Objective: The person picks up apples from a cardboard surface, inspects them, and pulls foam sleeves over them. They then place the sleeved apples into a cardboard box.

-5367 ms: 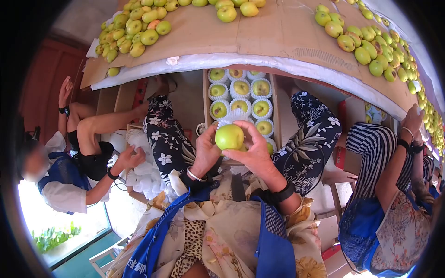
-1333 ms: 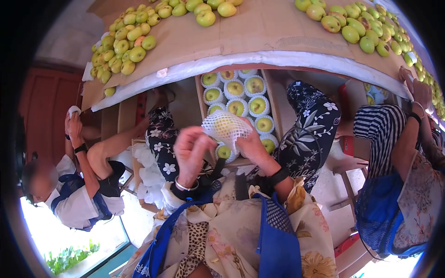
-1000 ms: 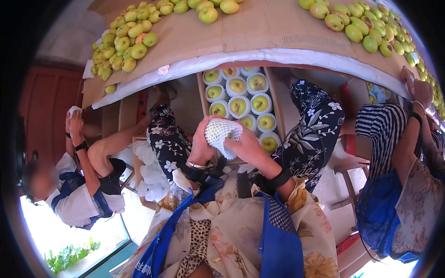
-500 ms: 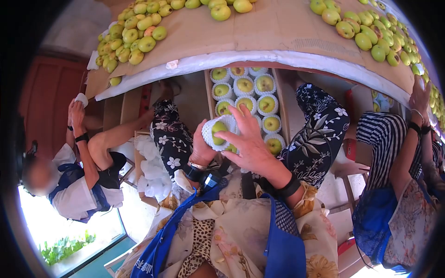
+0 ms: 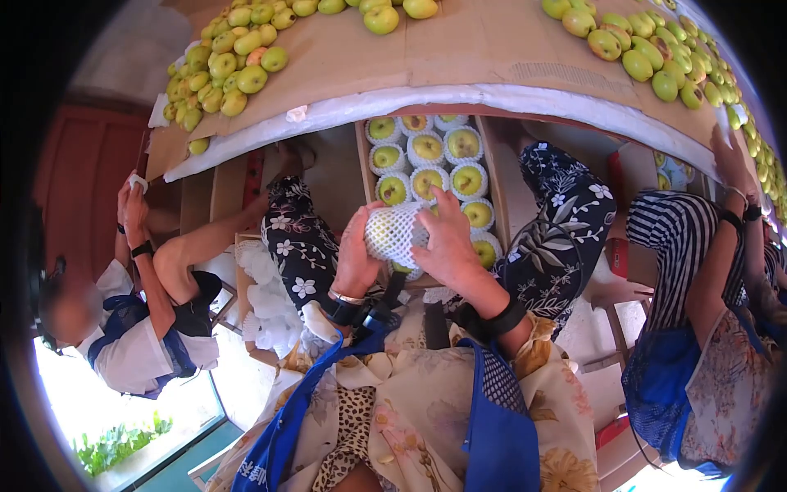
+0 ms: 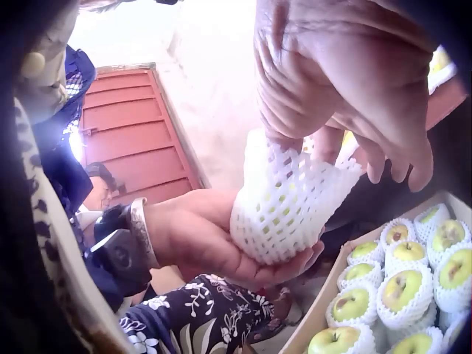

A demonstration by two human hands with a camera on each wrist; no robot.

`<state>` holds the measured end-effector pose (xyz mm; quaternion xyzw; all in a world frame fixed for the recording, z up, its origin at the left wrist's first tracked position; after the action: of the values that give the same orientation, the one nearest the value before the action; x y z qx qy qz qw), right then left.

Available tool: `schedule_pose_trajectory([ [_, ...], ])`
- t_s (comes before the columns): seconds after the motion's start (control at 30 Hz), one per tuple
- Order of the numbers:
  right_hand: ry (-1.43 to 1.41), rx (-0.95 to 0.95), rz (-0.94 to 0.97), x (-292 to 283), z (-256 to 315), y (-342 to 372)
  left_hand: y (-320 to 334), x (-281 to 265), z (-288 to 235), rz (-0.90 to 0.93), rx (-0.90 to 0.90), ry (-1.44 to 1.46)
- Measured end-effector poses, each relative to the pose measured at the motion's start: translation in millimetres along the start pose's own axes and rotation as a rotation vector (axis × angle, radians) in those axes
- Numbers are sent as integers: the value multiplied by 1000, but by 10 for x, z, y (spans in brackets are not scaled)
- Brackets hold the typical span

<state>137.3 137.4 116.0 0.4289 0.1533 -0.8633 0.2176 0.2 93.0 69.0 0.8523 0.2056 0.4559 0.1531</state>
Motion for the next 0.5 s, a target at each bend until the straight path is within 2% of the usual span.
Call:
schedule_pose_trajectory([
  [0.07,42,22,-9,22,3,6,17,21,31,7,19,-46],
  [0.13,135,63,84,174,1,-18,25,65,34,16,42,-100],
  [0.2,143,80,76,188,54,-24,63,120,22,5,140,-105],
  [0.37,147,88,-1,95,77,-14,-4,63,62,-1,102,-116],
  [0.43,82,23,-97,99,72,5,-16,37,71,-30,87,-91],
  [0.5,55,26,-98,122,46,19,-29,57,66,9,52,-83],
])
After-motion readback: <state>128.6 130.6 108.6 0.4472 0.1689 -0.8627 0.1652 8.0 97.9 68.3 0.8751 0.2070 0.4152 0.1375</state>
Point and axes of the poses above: each hand's wrist, its own y-axis away from the middle knuckle, its own x-axis out of the palm, z = x × y, the point moved 8 cm from there along -y, towards the middle knuckle, and after that the axes turned 15 degrees about y, right-handed, at the moved point
